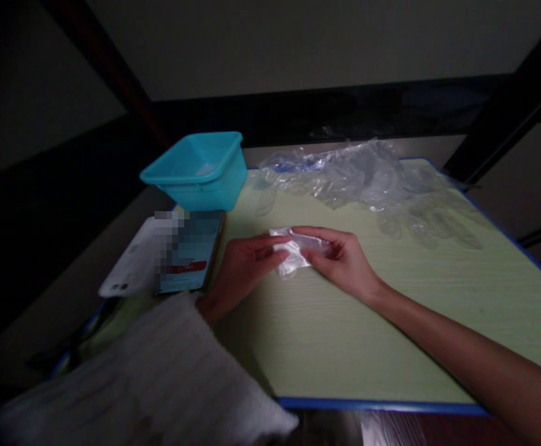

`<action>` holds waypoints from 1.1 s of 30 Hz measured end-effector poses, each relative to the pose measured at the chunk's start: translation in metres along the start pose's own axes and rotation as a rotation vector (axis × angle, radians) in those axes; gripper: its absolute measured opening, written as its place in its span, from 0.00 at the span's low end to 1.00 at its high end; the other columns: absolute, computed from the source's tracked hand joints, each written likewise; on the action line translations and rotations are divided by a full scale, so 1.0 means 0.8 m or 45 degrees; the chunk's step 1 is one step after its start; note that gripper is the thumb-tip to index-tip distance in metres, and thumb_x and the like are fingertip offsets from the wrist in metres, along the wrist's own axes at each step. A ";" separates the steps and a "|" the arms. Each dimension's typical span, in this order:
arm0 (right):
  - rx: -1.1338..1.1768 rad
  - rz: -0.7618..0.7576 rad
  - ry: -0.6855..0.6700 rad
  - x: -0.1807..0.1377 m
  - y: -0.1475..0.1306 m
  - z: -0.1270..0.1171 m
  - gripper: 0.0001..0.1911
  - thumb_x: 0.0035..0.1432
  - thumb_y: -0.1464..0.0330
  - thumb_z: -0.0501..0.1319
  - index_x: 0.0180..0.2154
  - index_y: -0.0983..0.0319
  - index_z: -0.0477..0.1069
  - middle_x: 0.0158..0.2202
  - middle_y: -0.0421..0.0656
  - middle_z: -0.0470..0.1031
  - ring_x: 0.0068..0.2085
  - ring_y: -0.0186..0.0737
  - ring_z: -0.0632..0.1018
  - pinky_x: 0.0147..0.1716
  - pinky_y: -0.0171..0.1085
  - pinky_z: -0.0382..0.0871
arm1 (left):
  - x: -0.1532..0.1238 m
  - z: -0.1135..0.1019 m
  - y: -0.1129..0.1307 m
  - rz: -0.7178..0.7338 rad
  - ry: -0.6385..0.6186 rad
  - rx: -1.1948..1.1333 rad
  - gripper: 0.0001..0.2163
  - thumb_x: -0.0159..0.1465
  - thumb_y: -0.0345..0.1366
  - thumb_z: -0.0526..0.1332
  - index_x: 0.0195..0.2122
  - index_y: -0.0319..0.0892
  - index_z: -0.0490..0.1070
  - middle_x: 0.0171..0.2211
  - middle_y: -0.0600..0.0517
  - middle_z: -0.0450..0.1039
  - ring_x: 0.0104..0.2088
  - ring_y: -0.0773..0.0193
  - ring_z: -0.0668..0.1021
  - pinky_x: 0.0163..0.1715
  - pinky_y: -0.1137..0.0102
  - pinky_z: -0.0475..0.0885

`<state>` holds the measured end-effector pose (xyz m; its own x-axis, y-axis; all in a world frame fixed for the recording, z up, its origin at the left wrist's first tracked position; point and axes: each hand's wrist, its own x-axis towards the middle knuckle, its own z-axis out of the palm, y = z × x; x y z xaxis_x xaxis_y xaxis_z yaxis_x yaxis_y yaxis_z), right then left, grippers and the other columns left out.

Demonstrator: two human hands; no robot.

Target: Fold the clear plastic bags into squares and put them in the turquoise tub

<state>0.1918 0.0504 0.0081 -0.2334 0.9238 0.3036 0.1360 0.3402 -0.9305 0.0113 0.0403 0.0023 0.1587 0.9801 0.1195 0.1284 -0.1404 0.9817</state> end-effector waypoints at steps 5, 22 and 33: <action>-0.014 0.003 -0.006 -0.001 0.000 0.001 0.15 0.48 0.67 0.66 0.41 0.58 0.78 0.38 0.42 0.81 0.33 0.40 0.79 0.31 0.37 0.75 | -0.001 0.001 0.005 -0.121 0.083 -0.082 0.15 0.52 0.33 0.67 0.41 0.35 0.78 0.30 0.48 0.80 0.29 0.64 0.78 0.27 0.74 0.71; 0.012 0.167 -0.163 0.011 0.013 -0.020 0.18 0.46 0.64 0.69 0.42 0.58 0.78 0.37 0.43 0.81 0.30 0.37 0.77 0.28 0.35 0.72 | 0.003 -0.003 0.009 -0.167 -0.023 -0.127 0.18 0.48 0.28 0.63 0.42 0.37 0.78 0.38 0.46 0.80 0.26 0.68 0.77 0.22 0.78 0.68; -0.029 0.129 -0.185 0.013 0.022 -0.025 0.21 0.46 0.62 0.69 0.45 0.57 0.77 0.27 0.40 0.78 0.26 0.35 0.73 0.22 0.32 0.65 | 0.005 -0.004 0.011 -0.145 -0.010 -0.123 0.19 0.48 0.28 0.64 0.43 0.37 0.77 0.29 0.49 0.79 0.23 0.69 0.75 0.20 0.78 0.66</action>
<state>0.2110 0.0695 -0.0008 -0.3537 0.9190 0.1744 0.1874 0.2523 -0.9493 0.0097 0.0438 0.0117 0.1560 0.9877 0.0053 0.0512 -0.0135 0.9986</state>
